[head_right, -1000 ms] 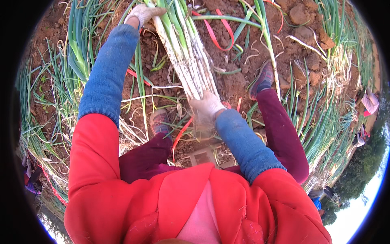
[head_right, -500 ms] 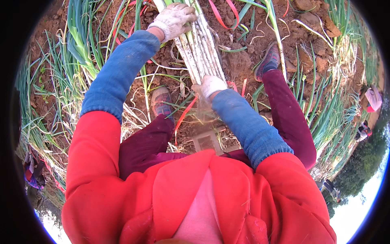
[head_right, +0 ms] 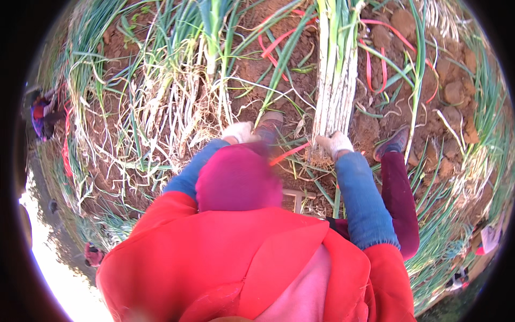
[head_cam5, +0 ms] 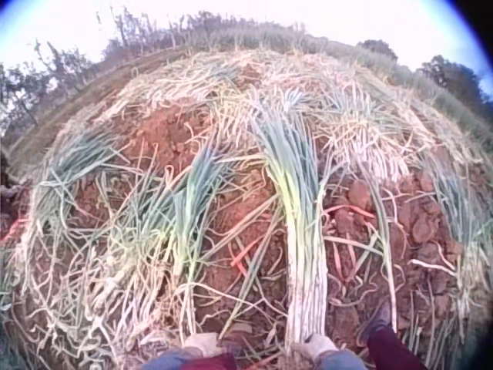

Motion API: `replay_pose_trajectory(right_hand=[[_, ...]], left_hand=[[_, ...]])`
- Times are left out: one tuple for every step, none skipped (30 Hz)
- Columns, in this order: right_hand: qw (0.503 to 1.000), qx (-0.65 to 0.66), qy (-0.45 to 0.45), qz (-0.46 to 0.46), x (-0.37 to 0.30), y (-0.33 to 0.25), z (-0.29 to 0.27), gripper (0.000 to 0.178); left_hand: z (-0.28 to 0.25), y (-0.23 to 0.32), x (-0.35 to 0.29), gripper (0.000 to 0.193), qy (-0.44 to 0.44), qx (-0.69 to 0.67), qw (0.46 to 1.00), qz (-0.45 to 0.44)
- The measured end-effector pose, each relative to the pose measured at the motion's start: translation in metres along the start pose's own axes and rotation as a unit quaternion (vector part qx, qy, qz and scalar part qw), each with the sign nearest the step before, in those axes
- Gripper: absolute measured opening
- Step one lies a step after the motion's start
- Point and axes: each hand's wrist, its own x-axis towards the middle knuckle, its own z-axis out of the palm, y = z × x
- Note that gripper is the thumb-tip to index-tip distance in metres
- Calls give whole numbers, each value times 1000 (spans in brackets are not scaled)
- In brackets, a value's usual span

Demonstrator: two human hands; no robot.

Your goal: The person gathers green onions from the ground, aligns them into bundles, and secures them with red ties. The person repeats this process multiple times, creating several neat bundles of onions.

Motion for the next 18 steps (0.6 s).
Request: replay_pose_trajectory(right_hand=[[1000, -11, 7, 8, -10, 0, -2, 82], [1000, -2, 16, 9, -20, 0, -5, 80], [1000, 7, 25, 11, -29, 2, -8, 78], [999, 15, 34, 10, -37, 5, -11, 77], [999, -1, 42, -9, -42, 11, -15, 73], [996, -10, 76, -41, -45, 21, -18, 71], [991, -22, 108, -72, -46, 33, -20, 68], [989, -13, 103, -106, -45, 49, -23, 64], [985, -80, 117, -97, -44, 67, -26, 53], [948, -104, 158, -255, -38, 83, -25, 45], [881, -142, 206, -400, -33, 97, -23, 38], [890, -204, 192, -361, -40, 117, -22, 29], [894, -227, 183, -340, -41, 129, -20, 29], [901, -228, 173, -326, -44, 139, -17, 29], [909, -227, 164, -308, -49, 145, -15, 29], [916, -225, 159, -293, -54, 149, -12, 29], [921, -222, 152, -281, -60, 151, -11, 29], [921, -225, 151, -279, -65, 151, -10, 29]], left_hand=[[22, -9, -3, 61, 25, -107, 993, -39], [33, -16, -2, 58, 51, -131, 990, 20], [40, -18, -2, 54, 63, -150, 986, 34], [42, -20, -5, 50, 74, -169, 982, 49], [37, -22, -8, 47, 83, -185, 979, 11], [29, -24, -13, 43, 105, -206, 973, -12], [21, -26, -20, 38, 150, -230, 961, -16], [14, -31, -29, 32, 204, -257, 945, -10], [8, -35, -39, 27, 256, -284, 924, 10], [2, -41, -47, 31, 303, -265, 914, -40], [-1, -44, -55, 34, 350, -249, 900, -77], [-1, -46, -61, 46, 356, -304, 873, -137], [2, -45, -64, 50, 323, -303, 883, -155], [7, -41, -65, 56, 299, -305, 887, -177], [13, -35, -63, 61, 255, -315, 891, -205], [19, -25, -57, 74, 218, -311, 906, -186], [25, -19, -51, 87, 127, -361, 916, -124], [33, -4, -43, 78, 136, -308, 932, -133]])
